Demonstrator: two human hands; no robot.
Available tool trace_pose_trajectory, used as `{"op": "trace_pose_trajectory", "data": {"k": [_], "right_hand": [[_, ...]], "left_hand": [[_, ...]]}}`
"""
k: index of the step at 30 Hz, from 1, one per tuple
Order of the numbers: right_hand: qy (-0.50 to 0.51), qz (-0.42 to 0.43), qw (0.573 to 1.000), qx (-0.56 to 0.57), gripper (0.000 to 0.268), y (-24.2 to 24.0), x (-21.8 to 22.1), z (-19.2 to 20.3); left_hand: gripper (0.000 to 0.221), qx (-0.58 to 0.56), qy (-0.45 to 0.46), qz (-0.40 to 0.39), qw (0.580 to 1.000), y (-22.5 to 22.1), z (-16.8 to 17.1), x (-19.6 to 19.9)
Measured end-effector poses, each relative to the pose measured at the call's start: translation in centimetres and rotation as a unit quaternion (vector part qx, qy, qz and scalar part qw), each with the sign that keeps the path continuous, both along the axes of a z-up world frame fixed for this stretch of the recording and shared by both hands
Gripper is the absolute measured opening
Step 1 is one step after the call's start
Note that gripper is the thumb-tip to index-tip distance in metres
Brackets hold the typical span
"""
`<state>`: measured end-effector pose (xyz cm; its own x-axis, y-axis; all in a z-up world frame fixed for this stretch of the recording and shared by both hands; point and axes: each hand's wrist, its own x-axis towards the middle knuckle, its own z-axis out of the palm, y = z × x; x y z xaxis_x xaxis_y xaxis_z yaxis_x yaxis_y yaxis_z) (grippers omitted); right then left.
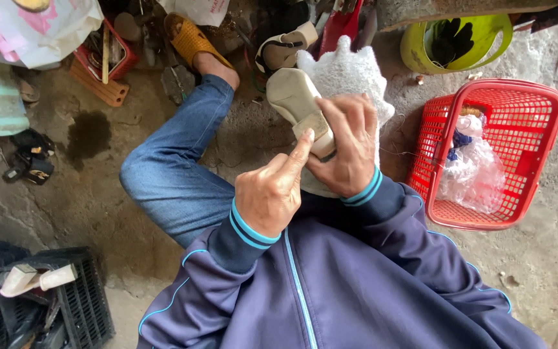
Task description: The person applies adhesive from a bottle to the heel of a shoe, scrapes the heel with a tool, and then retrieves a small object from a container to continue the repair.
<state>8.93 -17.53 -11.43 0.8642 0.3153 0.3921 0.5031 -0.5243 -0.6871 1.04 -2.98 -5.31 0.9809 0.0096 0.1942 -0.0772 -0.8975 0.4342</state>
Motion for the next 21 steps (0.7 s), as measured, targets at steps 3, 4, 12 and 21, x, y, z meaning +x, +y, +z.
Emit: {"op": "trace_pose_trajectory", "data": {"k": [3, 4, 12, 21], "right_hand": [[0.015, 0.014, 0.999, 0.027, 0.047, 0.6, 0.5, 0.7], [0.015, 0.014, 0.999, 0.028, 0.047, 0.8, 0.5, -0.1], [0.011, -0.005, 0.999, 0.032, 0.042, 1.7, 0.7, -2.4], [0.003, -0.040, 0.998, 0.047, 0.034, 2.6, 0.8, -1.8]], "left_hand": [[0.042, 0.010, 0.001, -0.003, 1.000, 0.1, -0.2, 0.0], [0.042, 0.011, 0.002, -0.004, 1.000, 0.2, 0.2, 0.3], [0.042, 0.023, 0.053, -0.015, 0.998, 1.3, -0.2, 1.5], [0.042, -0.019, -0.024, 0.075, 0.997, -0.7, -3.4, 1.1]]}}
